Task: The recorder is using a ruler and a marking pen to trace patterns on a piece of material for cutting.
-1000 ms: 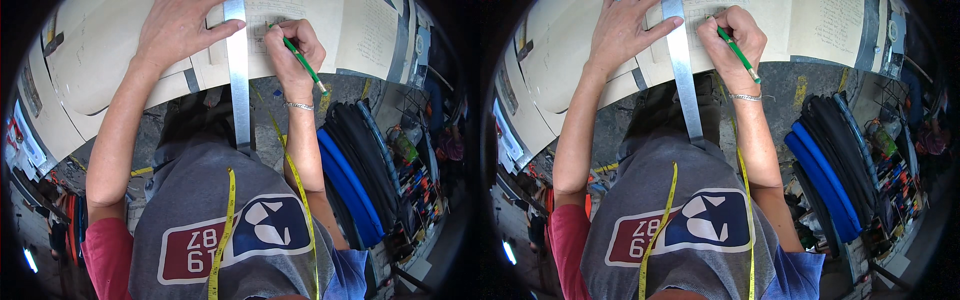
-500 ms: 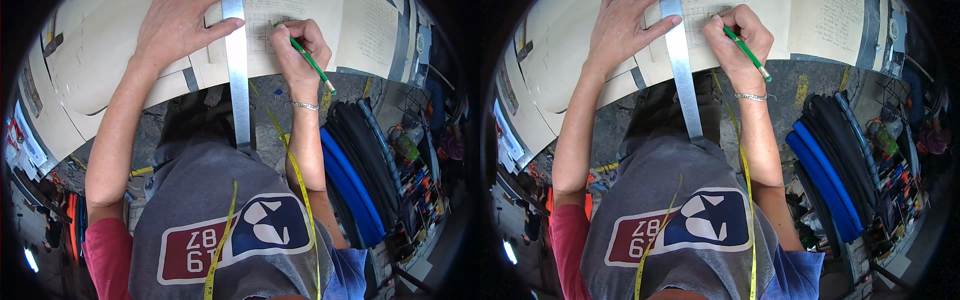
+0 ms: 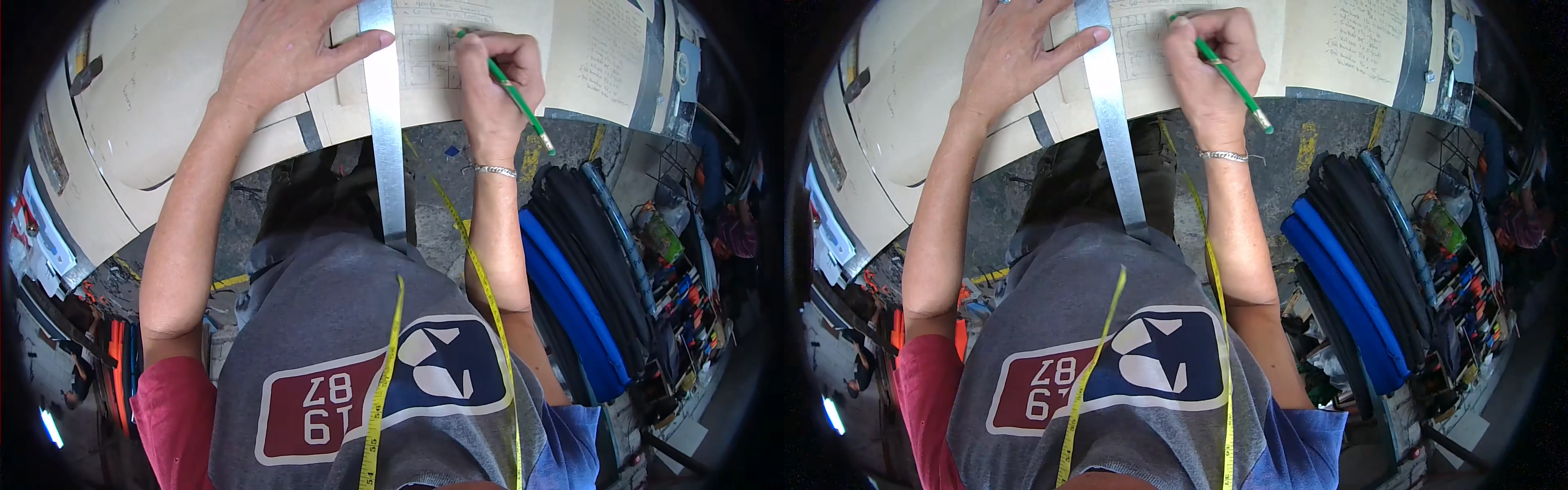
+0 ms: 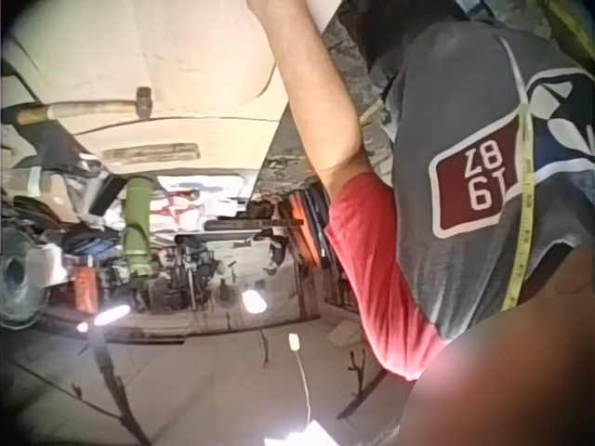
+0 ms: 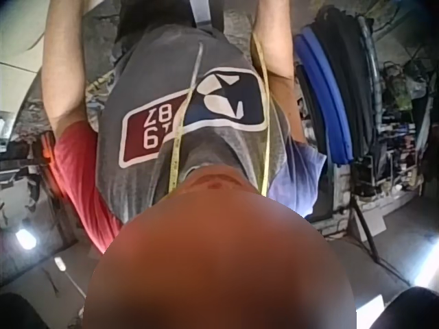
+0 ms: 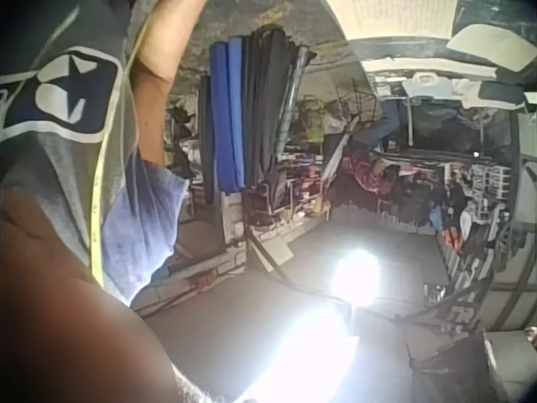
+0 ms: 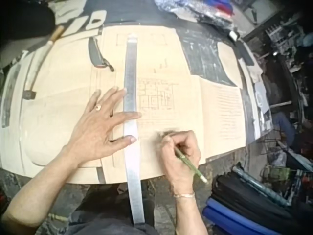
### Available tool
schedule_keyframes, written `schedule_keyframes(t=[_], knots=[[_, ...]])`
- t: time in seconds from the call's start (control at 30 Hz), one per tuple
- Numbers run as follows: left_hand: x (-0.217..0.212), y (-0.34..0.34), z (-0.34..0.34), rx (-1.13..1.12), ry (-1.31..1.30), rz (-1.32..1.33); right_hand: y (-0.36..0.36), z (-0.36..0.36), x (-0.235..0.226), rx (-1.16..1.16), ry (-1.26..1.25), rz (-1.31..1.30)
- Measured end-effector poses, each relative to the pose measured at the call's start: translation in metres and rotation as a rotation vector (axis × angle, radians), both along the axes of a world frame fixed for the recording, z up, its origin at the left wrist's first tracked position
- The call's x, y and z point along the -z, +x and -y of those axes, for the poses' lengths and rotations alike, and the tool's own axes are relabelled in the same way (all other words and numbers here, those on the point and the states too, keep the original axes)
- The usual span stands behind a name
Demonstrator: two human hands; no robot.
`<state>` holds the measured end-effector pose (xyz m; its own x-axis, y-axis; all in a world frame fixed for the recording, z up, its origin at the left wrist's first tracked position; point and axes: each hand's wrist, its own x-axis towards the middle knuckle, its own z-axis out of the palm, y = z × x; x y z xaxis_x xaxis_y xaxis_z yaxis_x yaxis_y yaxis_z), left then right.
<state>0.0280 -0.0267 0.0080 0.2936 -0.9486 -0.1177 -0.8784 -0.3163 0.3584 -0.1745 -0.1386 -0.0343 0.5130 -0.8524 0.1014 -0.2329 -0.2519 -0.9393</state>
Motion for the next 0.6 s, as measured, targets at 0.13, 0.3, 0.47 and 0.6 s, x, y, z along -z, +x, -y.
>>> schedule_keyframes(t=[0.13,0.3,0.47,0.6], knots=[[0.001,0.0,-0.001,0.018,0.005,0.015,-0.003,0.004,-0.007,0.07,0.161,0.252],[0.002,0.002,-0.004,0.022,-0.029,-0.016,-0.002,0.004,-0.012,0.117,0.158,0.2],[0.001,0.002,-0.003,0.019,-0.038,-0.021,0.001,0.0,-0.015,-0.028,0.095,0.04],[0.002,0.002,-0.003,0.01,-0.02,-0.034,-0.001,0.005,-0.005,-0.099,-0.066,-0.061]])
